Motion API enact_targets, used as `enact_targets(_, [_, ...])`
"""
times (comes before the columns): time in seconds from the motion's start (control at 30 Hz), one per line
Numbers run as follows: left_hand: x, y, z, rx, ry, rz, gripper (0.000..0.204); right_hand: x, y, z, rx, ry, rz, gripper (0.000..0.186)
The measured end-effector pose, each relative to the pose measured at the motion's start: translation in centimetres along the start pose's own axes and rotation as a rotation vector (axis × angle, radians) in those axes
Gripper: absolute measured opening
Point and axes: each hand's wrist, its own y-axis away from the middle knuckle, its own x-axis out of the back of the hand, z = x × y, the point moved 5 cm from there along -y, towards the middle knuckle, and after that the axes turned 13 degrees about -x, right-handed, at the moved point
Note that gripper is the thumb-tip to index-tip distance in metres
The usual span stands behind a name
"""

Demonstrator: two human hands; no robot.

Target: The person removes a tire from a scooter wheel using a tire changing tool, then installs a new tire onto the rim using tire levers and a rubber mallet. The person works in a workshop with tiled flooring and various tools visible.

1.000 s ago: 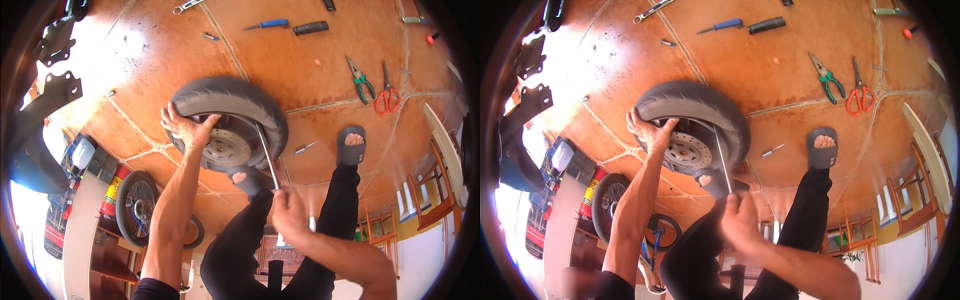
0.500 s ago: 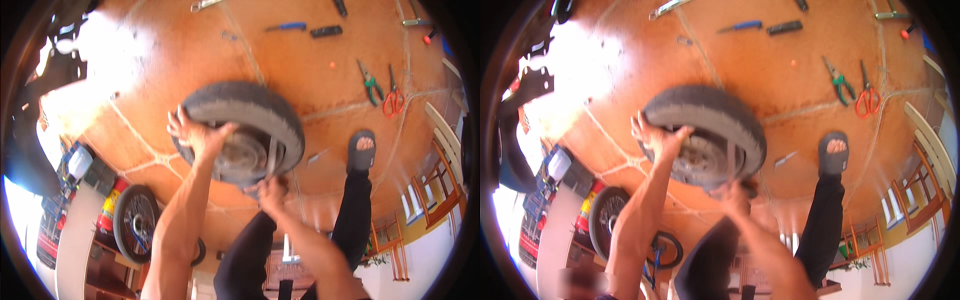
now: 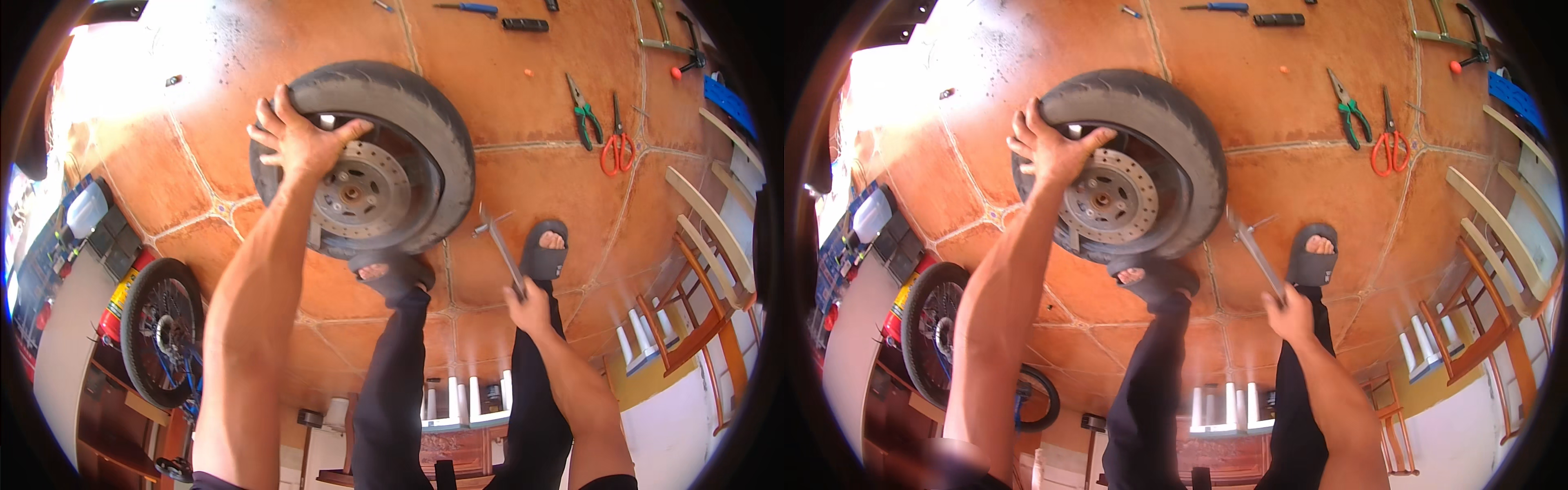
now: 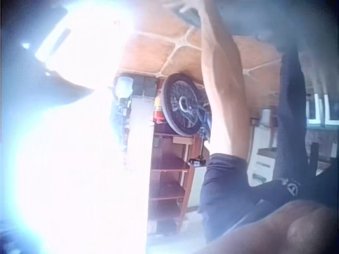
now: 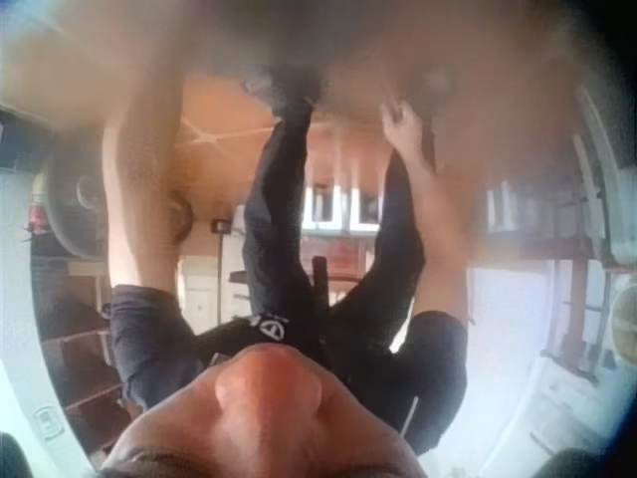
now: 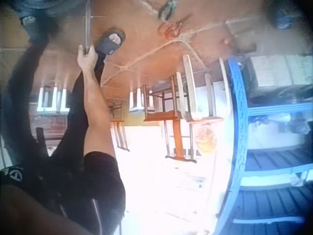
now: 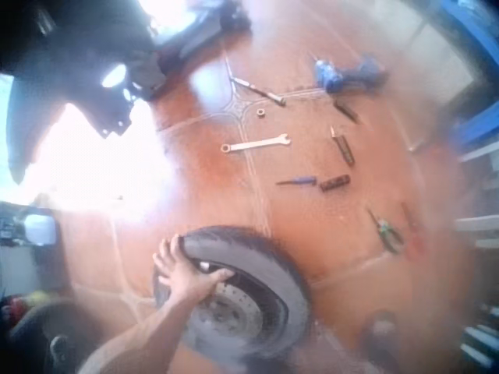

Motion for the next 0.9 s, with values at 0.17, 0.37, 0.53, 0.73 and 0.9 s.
enact_targets(0.17, [1.3,-1.2,-2.8,-0.038,-0.119,-0.102,0.112,-5.4,-5.8,-9.0,0.219,-0.71,0.123,0.041])
enact_targets(0.37, [0.5,0.6,-10.5,0.189,0.127,0.025,0.107,-2.9,-10.0,-15.3,0.348,-0.75,0.128,0.041])
enact_targets(0.53, [-4.2,10.8,-13.6,0.772,0.574,-0.045,0.106,4.0,-11.9,-27.6,0.623,-0.559,-0.034,0.036])
enact_targets(0.73, [-4.4,15.3,-15.1,0.391,0.576,-0.372,0.103,8.4,-10.5,-25.5,0.806,-0.191,0.077,0.036])
enact_targets(0.9, [-5.7,17.1,-12.9,0.632,0.709,-0.318,0.099,10.0,-11.8,-18.6,0.788,-0.062,0.038,0.034])
